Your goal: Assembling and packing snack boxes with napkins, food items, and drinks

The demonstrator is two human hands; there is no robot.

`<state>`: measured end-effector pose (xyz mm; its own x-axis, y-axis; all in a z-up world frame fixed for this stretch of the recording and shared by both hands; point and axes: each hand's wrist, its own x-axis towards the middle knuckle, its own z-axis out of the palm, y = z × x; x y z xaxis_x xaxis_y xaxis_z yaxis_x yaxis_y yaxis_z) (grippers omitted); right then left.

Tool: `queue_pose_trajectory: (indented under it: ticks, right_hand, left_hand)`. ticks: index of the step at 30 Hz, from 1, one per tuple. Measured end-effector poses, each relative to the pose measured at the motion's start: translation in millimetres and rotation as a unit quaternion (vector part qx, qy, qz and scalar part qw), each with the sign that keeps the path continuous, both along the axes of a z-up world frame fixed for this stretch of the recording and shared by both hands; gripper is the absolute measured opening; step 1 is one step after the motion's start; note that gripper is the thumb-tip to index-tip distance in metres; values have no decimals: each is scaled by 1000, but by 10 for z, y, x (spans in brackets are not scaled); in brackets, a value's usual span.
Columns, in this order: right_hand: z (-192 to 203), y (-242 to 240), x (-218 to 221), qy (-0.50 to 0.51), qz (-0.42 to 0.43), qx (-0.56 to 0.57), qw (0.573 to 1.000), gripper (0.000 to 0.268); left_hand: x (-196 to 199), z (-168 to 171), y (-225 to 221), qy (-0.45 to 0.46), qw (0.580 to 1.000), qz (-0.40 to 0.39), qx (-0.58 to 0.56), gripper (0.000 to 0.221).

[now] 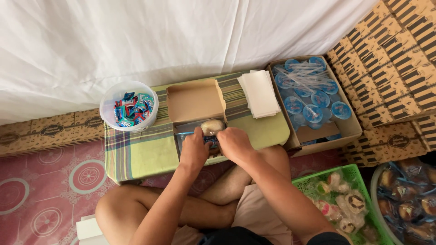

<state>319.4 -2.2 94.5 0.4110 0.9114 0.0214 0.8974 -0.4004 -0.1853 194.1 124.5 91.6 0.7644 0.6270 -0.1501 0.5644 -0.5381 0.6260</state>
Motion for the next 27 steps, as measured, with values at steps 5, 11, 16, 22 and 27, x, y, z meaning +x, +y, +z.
queue_pose_trajectory:
  ticks: [5,11,16,22,27]
  right_hand:
    - [235,-39,-100,7,-20,-16,1000,21]
    - [392,-38,-136,16,-25,2,1000,26]
    - [679,-181,-165,36,-30,44,998,23]
    - [547,-217,446,195,-159,359,899,9]
    - [102,99,868,598,-280,272,700,40]
  left_hand:
    - [-29,-80,-42,-50,999,-7,18,34]
    - [-70,-91,-25,-68,997,-14,19,34]
    - [-247,58,99,-183,979,34,78,21]
    - [-518,376,560,-327,908,249,-77,23]
    - [-301,-308,999,-298,838,257,-377,44]
